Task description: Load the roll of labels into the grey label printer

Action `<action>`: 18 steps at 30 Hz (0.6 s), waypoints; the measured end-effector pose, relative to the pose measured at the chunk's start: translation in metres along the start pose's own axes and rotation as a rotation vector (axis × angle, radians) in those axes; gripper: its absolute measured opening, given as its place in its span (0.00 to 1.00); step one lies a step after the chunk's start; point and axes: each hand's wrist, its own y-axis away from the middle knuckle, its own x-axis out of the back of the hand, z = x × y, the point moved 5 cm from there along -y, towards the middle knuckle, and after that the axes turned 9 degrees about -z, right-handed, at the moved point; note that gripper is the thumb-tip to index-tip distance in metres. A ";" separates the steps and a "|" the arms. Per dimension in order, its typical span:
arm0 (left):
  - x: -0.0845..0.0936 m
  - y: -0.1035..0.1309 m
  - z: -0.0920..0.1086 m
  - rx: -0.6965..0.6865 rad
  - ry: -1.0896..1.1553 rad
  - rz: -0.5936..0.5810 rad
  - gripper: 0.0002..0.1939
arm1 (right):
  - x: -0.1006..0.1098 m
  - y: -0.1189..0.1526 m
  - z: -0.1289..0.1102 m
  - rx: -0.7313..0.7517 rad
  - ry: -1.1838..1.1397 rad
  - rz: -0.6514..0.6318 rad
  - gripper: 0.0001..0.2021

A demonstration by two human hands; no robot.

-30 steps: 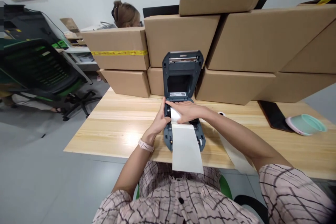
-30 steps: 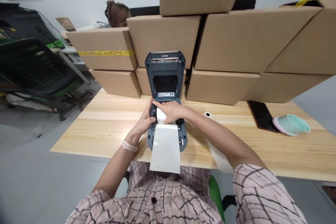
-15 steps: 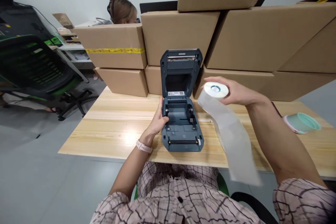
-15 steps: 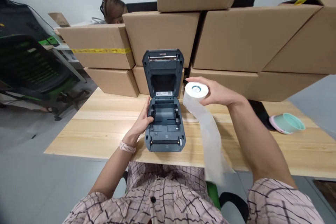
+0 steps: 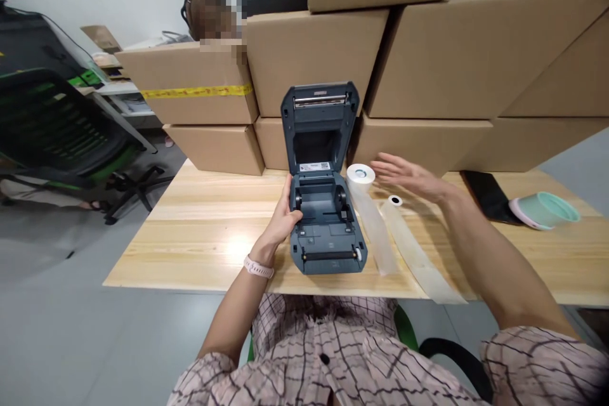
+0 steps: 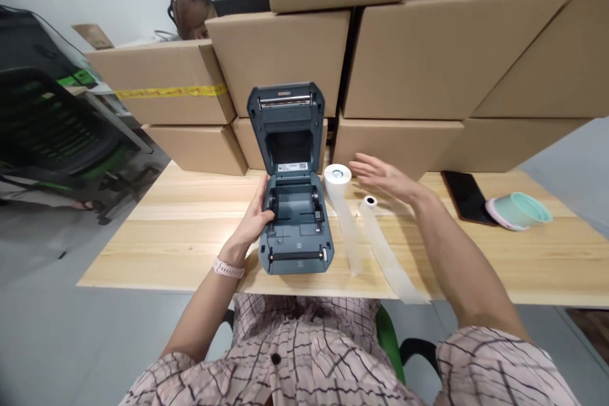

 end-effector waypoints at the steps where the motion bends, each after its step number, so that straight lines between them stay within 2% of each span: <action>1: 0.000 0.000 0.000 0.000 -0.005 0.001 0.57 | 0.005 0.014 0.005 -0.032 -0.053 0.003 0.39; 3: 0.000 0.000 0.001 -0.003 -0.010 0.004 0.57 | 0.001 0.038 0.015 -0.098 -0.097 -0.029 0.38; 5: 0.000 0.000 0.000 -0.003 -0.006 0.002 0.56 | -0.017 0.052 0.022 -0.141 -0.063 -0.072 0.37; 9: 0.000 -0.001 -0.001 -0.010 0.001 0.006 0.55 | -0.051 0.060 0.014 -0.144 -0.099 -0.007 0.27; 11: 0.000 -0.001 -0.001 -0.006 0.005 0.012 0.56 | -0.057 0.062 -0.008 -0.089 -0.162 0.046 0.22; 13: 0.000 -0.001 -0.002 0.000 0.013 0.011 0.56 | -0.063 0.060 -0.045 0.025 -0.121 0.027 0.21; 16: 0.000 -0.001 -0.002 0.006 0.015 0.003 0.57 | -0.093 0.041 -0.102 0.181 0.199 -0.162 0.23; 18: 0.001 -0.001 -0.002 0.014 0.014 0.002 0.58 | -0.122 0.017 -0.123 0.230 0.513 -0.242 0.22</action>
